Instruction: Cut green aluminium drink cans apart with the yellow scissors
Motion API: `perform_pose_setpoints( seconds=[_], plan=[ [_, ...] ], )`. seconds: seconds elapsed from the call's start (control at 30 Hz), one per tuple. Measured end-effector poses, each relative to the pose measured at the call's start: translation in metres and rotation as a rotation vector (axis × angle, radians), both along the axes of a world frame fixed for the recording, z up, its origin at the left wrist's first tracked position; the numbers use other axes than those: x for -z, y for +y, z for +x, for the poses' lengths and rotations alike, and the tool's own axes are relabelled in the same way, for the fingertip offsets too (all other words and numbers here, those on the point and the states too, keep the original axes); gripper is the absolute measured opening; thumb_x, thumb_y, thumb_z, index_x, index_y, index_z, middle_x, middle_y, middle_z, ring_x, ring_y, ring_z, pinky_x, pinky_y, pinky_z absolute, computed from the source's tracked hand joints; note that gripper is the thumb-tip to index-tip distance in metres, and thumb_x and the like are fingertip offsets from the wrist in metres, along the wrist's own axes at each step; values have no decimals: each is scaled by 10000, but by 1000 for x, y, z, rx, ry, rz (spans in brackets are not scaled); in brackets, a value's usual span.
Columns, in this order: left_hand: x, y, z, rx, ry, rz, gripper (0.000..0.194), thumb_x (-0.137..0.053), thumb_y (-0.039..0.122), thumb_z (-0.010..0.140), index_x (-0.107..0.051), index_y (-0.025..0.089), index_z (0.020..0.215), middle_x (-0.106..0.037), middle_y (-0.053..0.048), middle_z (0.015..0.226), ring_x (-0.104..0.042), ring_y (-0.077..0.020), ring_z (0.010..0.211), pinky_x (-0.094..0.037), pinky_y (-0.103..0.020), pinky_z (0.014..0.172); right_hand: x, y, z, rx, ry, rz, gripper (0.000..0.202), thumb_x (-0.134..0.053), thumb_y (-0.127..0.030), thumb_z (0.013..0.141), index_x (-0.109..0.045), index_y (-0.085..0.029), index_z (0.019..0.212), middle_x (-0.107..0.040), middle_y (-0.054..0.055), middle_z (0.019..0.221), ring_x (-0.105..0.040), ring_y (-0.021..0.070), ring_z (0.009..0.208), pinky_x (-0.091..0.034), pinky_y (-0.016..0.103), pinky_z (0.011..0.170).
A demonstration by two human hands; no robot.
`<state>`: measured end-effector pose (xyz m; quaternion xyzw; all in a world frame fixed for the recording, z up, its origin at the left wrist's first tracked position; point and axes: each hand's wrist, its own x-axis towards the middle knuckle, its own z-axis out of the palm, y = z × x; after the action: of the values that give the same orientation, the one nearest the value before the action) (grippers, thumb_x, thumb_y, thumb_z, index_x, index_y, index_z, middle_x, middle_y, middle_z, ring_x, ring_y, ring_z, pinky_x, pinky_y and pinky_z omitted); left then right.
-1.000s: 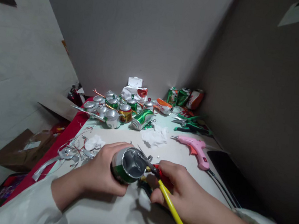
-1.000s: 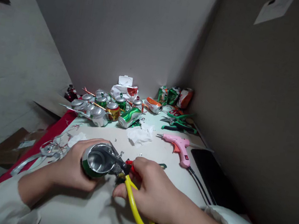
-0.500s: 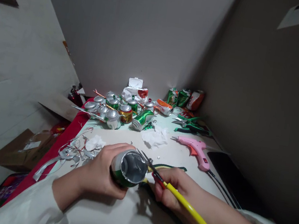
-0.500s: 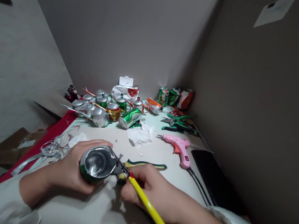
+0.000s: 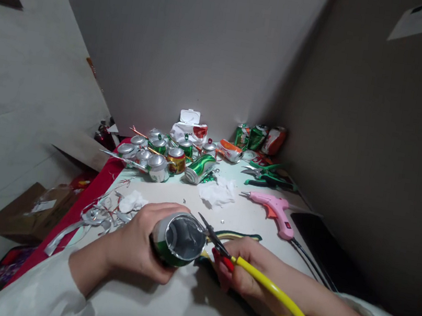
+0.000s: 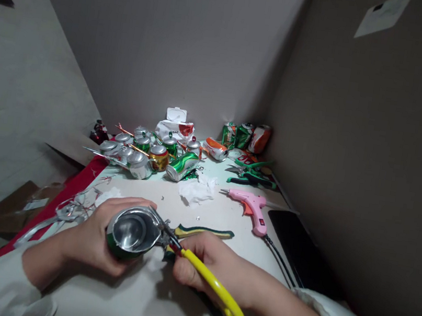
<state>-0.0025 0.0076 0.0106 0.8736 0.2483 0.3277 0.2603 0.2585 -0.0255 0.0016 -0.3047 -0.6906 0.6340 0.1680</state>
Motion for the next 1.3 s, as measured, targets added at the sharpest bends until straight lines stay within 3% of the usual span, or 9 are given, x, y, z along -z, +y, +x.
perform_pose_setpoints(
  seconds=[0.1,0.23,0.4,0.57,0.63,0.73,0.83,1.03,1.3],
  plan=[
    [-1,-1,1,-28,46,-60,428,-697,104,507,-624,161,925,-669,-42,934,-646,-205,830,-531,-295,793,-1,0,0,16,45,-44,717,-464,-879,721,-510,-164,695,-431,-21,611,-355,87,527,-266,224,469],
    [0,-2,4,-144,100,-112,371,-688,130,564,-612,179,923,-645,-24,900,-632,-181,791,-538,-277,735,-2,3,-4,75,33,-5,745,-348,-855,804,-566,-155,669,-471,-2,527,-432,108,480,-327,240,475],
    [-3,-3,5,-396,89,79,757,-757,215,566,-507,203,1280,-554,-93,1328,-525,-284,1244,-420,-385,1094,4,2,-15,241,30,-74,761,-314,-845,824,-584,-151,665,-461,-6,460,-440,112,439,-339,245,467],
    [-7,-3,4,-464,206,-73,1059,-803,334,587,-284,219,1503,-462,-129,1480,-487,-331,1324,-411,-459,1116,13,-3,-23,319,-15,-81,705,-357,-826,829,-551,-162,694,-432,-28,491,-377,97,459,-281,238,450],
    [-8,-2,4,-439,229,-134,982,-798,319,585,-374,192,1461,-532,-139,1420,-540,-344,1269,-449,-462,1075,11,-4,-26,297,-33,-44,638,-415,-788,834,-529,-167,743,-411,-43,548,-346,92,500,-267,232,463],
    [-12,-2,4,-379,192,-187,671,-708,155,590,-582,209,1247,-697,-61,1162,-671,-273,1036,-541,-365,913,1,-5,-26,284,-111,108,400,-553,-575,862,-513,-178,834,-470,-25,704,-400,111,615,-333,235,548],
    [-17,-3,4,-362,177,-203,596,-650,82,557,-624,225,1135,-720,-12,1025,-681,-228,905,-545,-303,792,-6,-4,-25,326,-328,288,257,-670,-368,791,-521,-196,910,-538,11,878,-489,162,759,-403,278,672],
    [-14,-7,7,-408,238,-224,575,-621,84,543,-619,237,1097,-708,-3,969,-665,-221,849,-524,-305,742,0,-1,-23,416,-571,668,565,-768,-566,683,-538,-180,1025,-545,121,1101,-489,299,975,-400,436,860],
    [-4,-11,11,-382,168,-200,531,-628,92,565,-594,230,1076,-690,5,924,-641,-193,802,-509,-290,717,5,1,-24,434,-490,648,452,-665,-591,798,-542,-175,926,-605,91,935,-535,240,842,-394,337,725]
  ],
)
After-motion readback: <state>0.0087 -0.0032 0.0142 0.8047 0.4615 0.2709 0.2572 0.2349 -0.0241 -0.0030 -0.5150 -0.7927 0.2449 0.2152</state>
